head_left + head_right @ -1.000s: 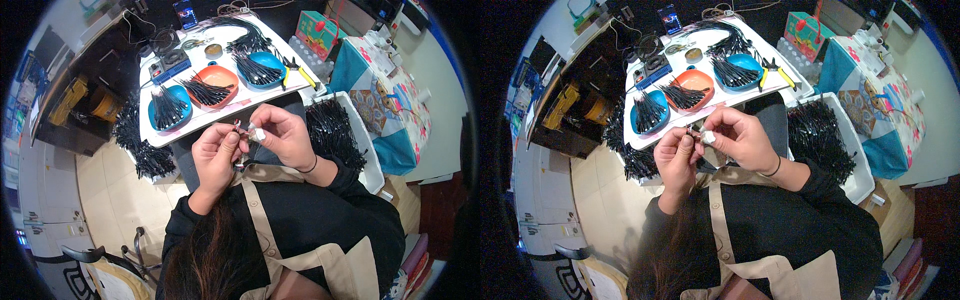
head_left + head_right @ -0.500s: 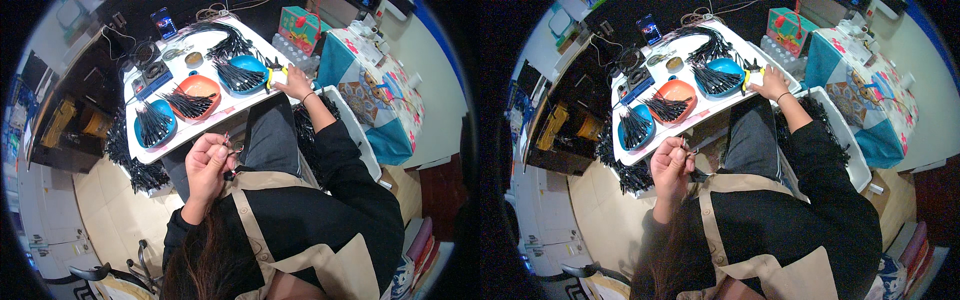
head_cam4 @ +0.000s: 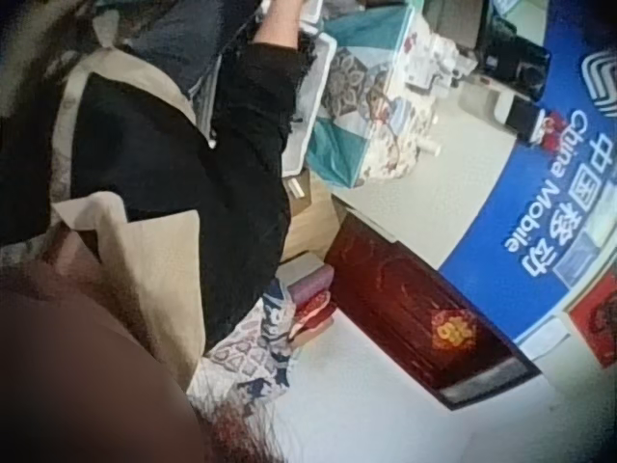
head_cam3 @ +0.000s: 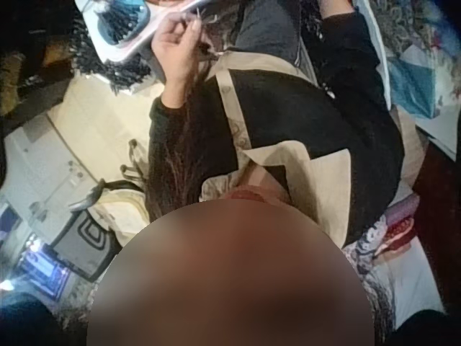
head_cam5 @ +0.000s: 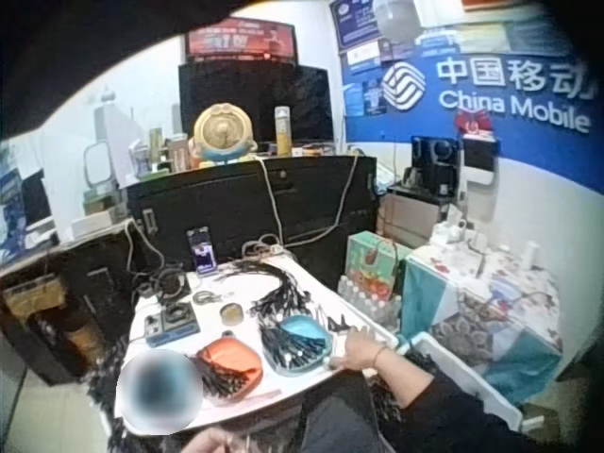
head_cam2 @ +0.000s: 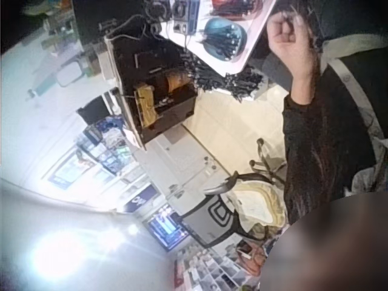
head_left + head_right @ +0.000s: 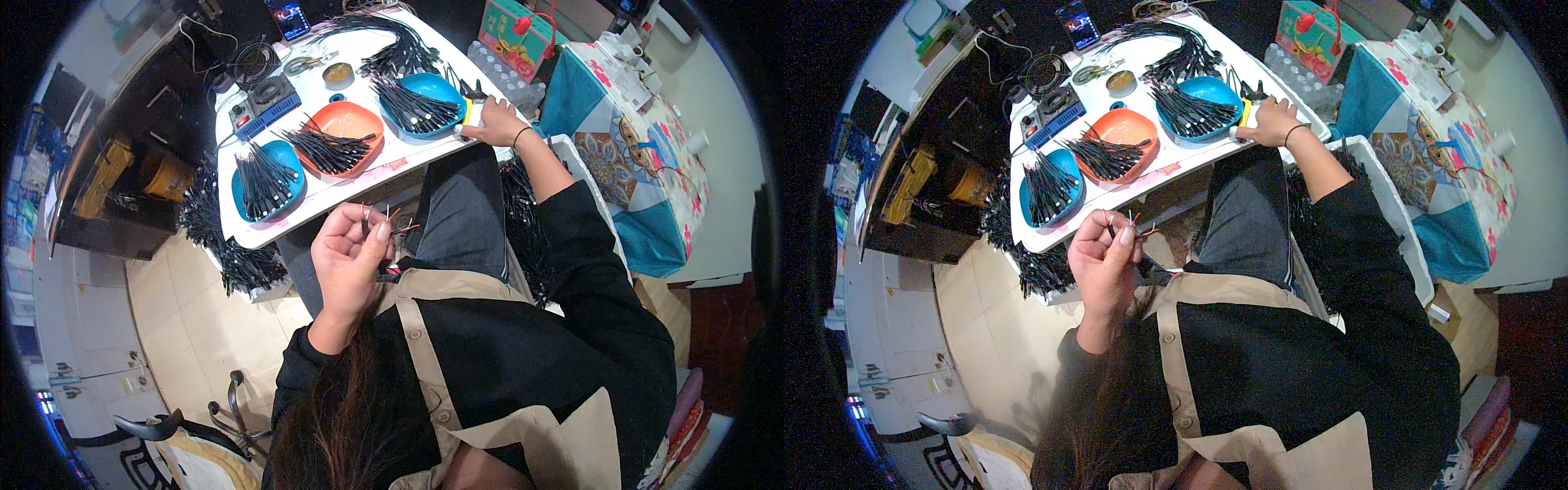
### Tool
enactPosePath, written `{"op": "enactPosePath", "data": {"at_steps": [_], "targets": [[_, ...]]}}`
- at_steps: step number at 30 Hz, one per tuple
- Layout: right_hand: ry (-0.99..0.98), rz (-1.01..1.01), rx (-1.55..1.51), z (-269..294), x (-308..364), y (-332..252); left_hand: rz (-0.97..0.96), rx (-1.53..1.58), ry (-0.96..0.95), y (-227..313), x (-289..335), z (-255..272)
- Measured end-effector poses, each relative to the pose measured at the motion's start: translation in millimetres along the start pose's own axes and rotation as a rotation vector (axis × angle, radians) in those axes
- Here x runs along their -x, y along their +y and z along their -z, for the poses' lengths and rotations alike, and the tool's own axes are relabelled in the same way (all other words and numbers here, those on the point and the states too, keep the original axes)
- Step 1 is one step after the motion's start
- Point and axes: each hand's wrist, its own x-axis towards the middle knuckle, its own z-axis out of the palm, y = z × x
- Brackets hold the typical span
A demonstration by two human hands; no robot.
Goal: The person repeatedly picks black wire-like components from bowls on a table, strips or adjusts the ends, and places them into a white bin. The person uses pliers and a small heating device during the process. The task continues throughout the clip with consistent hand movements and tool use.
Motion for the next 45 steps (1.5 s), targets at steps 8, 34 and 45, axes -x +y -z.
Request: {"op": "enactPosePath", "data": {"at_steps": [8,34,45], "targets": [[0.041,-0.153,-0.016,-3,9,2,-0.096,-0.144,-0.002,7,8,3],[-0.535,0.752,-1.298,26,219,-70,-0.032,-0.208,-0.106,18,25,-13],[-0.395,0.736,-1.115,35,224,-71,-0.026,-0.224,-0.07,19,26,-15]]}}
